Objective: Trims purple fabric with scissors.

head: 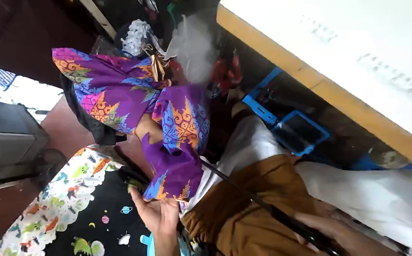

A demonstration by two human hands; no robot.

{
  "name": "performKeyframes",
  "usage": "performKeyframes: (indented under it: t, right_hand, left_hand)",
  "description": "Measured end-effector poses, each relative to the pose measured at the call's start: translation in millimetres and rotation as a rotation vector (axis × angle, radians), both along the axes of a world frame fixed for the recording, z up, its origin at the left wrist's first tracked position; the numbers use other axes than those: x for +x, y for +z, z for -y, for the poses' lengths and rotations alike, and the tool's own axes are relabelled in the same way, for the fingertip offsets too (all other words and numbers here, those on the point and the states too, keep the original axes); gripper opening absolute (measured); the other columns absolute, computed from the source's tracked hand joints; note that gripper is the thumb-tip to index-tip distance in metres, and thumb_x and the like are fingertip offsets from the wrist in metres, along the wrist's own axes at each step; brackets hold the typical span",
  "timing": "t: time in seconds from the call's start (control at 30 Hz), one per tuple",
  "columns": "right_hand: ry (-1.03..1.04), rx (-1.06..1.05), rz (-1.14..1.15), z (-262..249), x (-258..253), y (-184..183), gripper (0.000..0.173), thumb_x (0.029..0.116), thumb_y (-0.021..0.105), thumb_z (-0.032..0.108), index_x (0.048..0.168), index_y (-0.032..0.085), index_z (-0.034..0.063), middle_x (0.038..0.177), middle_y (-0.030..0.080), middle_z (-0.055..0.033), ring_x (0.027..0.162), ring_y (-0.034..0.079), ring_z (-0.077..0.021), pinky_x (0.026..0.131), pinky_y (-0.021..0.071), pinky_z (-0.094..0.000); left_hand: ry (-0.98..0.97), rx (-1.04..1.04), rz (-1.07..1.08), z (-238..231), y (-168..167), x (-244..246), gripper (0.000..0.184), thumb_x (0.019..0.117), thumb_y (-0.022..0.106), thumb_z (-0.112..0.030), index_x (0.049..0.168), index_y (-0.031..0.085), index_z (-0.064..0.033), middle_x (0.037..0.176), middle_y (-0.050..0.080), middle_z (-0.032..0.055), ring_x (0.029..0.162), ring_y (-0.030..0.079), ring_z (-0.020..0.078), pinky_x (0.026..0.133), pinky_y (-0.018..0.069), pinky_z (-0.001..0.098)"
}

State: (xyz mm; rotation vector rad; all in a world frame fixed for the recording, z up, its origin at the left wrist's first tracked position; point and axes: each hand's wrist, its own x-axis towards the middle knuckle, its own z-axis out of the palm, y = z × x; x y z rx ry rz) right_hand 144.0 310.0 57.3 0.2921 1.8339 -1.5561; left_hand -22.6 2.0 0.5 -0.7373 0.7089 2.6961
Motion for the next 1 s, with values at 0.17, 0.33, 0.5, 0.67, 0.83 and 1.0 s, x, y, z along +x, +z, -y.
performKeyframes:
  t: [0.17, 0.33, 0.5, 0.67, 0.83, 1.0]
  right_hand:
    - [-0.019, 0.039, 0.012, -0.7, 3.2, -7.2, 0.066, 0.0849, 0.066, 0.067, 0.098, 0.065, 0.0029, 0.073, 0.059, -0.0011, 0.061, 0.054, -0.0057, 0.055, 0.0462, -0.0256]
    - [0.087, 0.234, -0.017, 0.4, -2.4, -1.0, 0.071, 0.0769, 0.07, 0.071, 0.097, 0.067, 0.0027, 0.067, 0.059, -0.0083, 0.061, 0.059, -0.0216, 0.055, 0.0476, -0.0423]
    - [0.088, 0.21, 0.098, -6.5, 1.6, -13.1, 0.069, 0.0749, 0.074, 0.07, 0.098, 0.067, 0.0054, 0.069, 0.058, -0.006, 0.063, 0.058, -0.0188, 0.057, 0.0475, -0.0398]
    - [-0.184, 0.171, -0.017, -6.8, -16.7, -36.6, 0.065, 0.0831, 0.067, 0.069, 0.105, 0.064, 0.0076, 0.077, 0.06, 0.0019, 0.064, 0.056, -0.0053, 0.059, 0.0499, -0.0262]
    - [-0.293, 0.558, -0.277, 17.8, -160.8, -81.1, 0.061, 0.0906, 0.076, 0.043, 0.121, 0.059, -0.007, 0.092, 0.066, -0.0274, 0.088, 0.066, -0.0455, 0.078, 0.0514, -0.0651]
    - [-0.27, 0.409, -0.296, 39.0, -307.2, -128.3, 0.08, 0.089, 0.077, 0.043, 0.142, 0.044, -0.0071, 0.132, 0.057, -0.0316, 0.124, 0.055, -0.0459, 0.104, 0.0418, -0.0636]
  left_hand:
    - [-0.357, 0.032, 0.114, 6.8, -9.8, 6.5, 0.039, 0.0823, 0.081, -0.042, 0.108, 0.074, -0.0125, 0.103, 0.075, 0.0102, 0.094, 0.075, 0.0232, 0.077, 0.0635, 0.0444]
    - [-0.343, -0.467, 0.294, -34.1, -2.5, -12.0, 0.015, 0.0971, 0.045, 0.0, 0.099, 0.059, -0.0061, 0.084, 0.071, 0.0072, 0.074, 0.072, 0.0145, 0.067, 0.062, 0.0309]
    - [-0.269, -0.64, 0.248, -44.3, -8.4, -19.9, 0.019, 0.0944, 0.034, -0.009, 0.096, 0.053, -0.0111, 0.08, 0.066, 0.0024, 0.075, 0.069, 0.0133, 0.066, 0.0598, 0.0359]
    - [-0.336, -0.676, 0.0, -33.8, 3.0, -27.0, 0.045, 0.1107, 0.023, -0.041, 0.114, 0.059, -0.0151, 0.094, 0.072, -0.0019, 0.087, 0.072, 0.0083, 0.074, 0.063, 0.0308]
    - [-0.378, -0.79, 0.13, -23.1, -1.4, -18.9, 0.023, 0.1082, 0.047, -0.019, 0.123, 0.058, -0.006, 0.094, 0.073, 0.0049, 0.082, 0.073, 0.011, 0.069, 0.0631, 0.0299]
    - [-0.332, -0.755, 0.199, -11.0, 1.5, -7.8, 0.028, 0.1106, 0.04, -0.024, 0.119, 0.06, -0.0061, 0.09, 0.073, 0.0067, 0.076, 0.072, 0.0121, 0.064, 0.0624, 0.0305]
